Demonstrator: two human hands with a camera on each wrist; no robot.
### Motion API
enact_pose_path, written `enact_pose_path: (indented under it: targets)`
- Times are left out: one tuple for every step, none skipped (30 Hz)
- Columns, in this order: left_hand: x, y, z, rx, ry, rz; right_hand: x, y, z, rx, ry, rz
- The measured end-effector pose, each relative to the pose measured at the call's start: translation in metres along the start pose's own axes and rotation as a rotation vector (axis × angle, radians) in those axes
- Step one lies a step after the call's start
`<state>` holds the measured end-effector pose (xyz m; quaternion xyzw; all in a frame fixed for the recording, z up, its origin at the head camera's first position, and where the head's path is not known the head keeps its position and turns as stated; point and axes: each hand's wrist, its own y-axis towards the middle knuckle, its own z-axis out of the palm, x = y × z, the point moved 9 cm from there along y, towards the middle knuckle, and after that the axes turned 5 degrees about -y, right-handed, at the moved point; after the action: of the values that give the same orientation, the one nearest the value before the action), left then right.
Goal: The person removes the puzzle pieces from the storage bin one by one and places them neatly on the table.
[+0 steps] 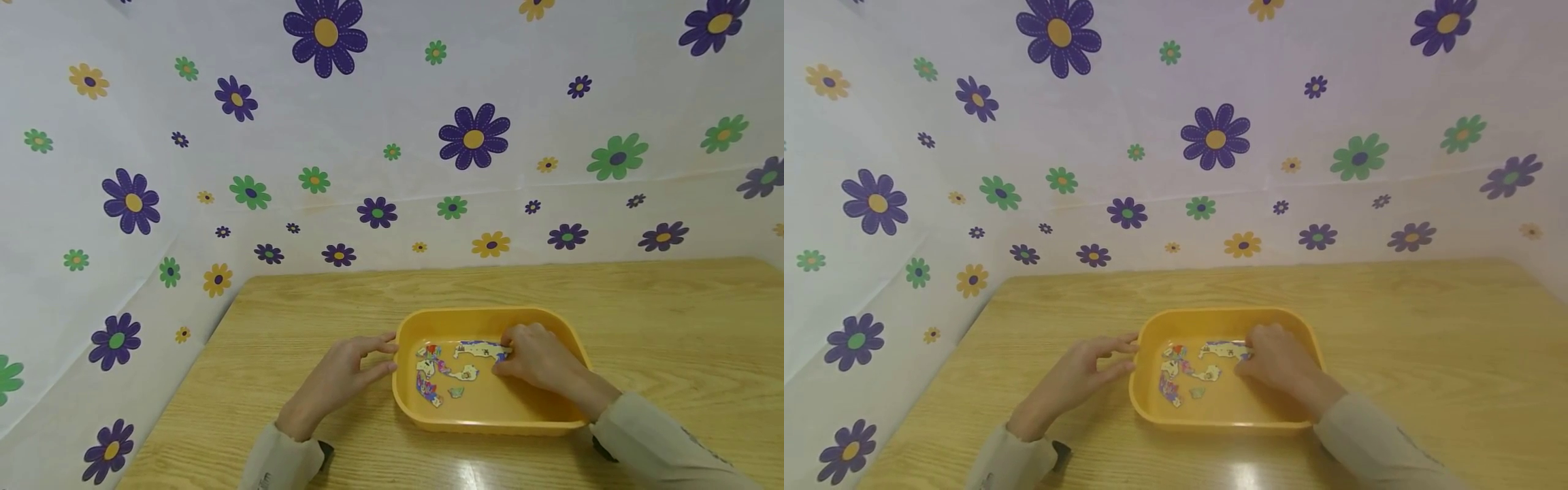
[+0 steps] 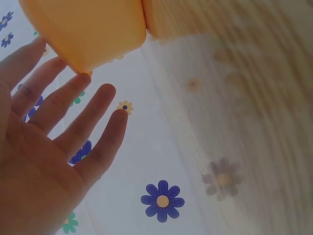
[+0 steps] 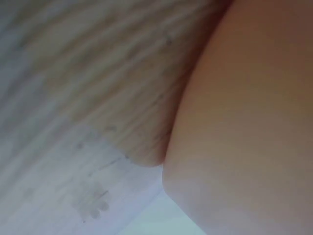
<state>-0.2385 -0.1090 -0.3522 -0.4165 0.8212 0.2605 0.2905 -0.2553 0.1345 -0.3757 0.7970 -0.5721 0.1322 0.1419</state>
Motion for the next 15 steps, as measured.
enact_pose_path:
  targets:
    - [0.0005, 0.0000, 0.0002, 0.001, -0.003, -0.003, 0.0007, 0.0001, 0.0004, 0.001, -0.005, 0.000]
    - [0.0011, -0.0001, 0.0003, 0.003, -0.004, -0.006, 0.0014, 0.0000, 0.0008, 0.003, -0.009, 0.001]
    - [0.0015, -0.0003, 0.0003, 0.004, -0.005, -0.008, 0.0024, -0.0001, 0.0010, 0.002, -0.023, -0.003]
    - [0.0018, -0.0004, 0.0003, 0.005, -0.006, -0.010, 0.0037, -0.0003, 0.0008, 0.000, -0.039, -0.009]
    - [0.0020, -0.0005, 0.0003, 0.006, -0.008, -0.012, 0.0050, -0.0007, 0.0006, -0.001, -0.055, -0.013]
    - [0.0021, -0.0005, 0.0002, 0.006, -0.009, -0.011, 0.0061, -0.0013, 0.0001, -0.003, -0.070, -0.016]
    - [0.0021, -0.0005, 0.0001, 0.005, -0.011, -0.011, 0.0069, -0.0017, -0.0002, -0.006, -0.083, -0.021]
    - [0.0020, -0.0004, 0.0001, 0.005, -0.011, -0.009, 0.0074, -0.0019, -0.0006, -0.011, -0.094, -0.025]
    - [0.0020, -0.0003, -0.0001, 0.004, -0.012, -0.009, 0.0080, -0.0024, -0.0009, -0.013, -0.105, -0.028]
    - [0.0020, -0.0002, -0.0001, 0.003, -0.012, -0.008, 0.0083, -0.0027, -0.0012, -0.012, -0.107, -0.027]
    - [0.0019, -0.0001, -0.0001, 0.003, -0.013, -0.007, 0.0085, -0.0028, -0.0015, -0.011, -0.107, -0.025]
    - [0.0020, -0.0001, -0.0002, 0.001, -0.012, -0.008, 0.0084, -0.0028, -0.0018, -0.010, -0.104, -0.023]
    - [0.0020, -0.0001, -0.0001, 0.000, -0.011, -0.007, 0.0082, -0.0027, -0.0021, -0.009, -0.101, -0.020]
    - [0.0020, -0.0001, 0.0000, -0.002, -0.009, -0.007, 0.0080, -0.0029, -0.0022, -0.005, -0.097, -0.015]
    - [0.0019, -0.0001, 0.0000, -0.004, -0.007, -0.006, 0.0078, -0.0032, -0.0028, -0.005, -0.096, -0.010]
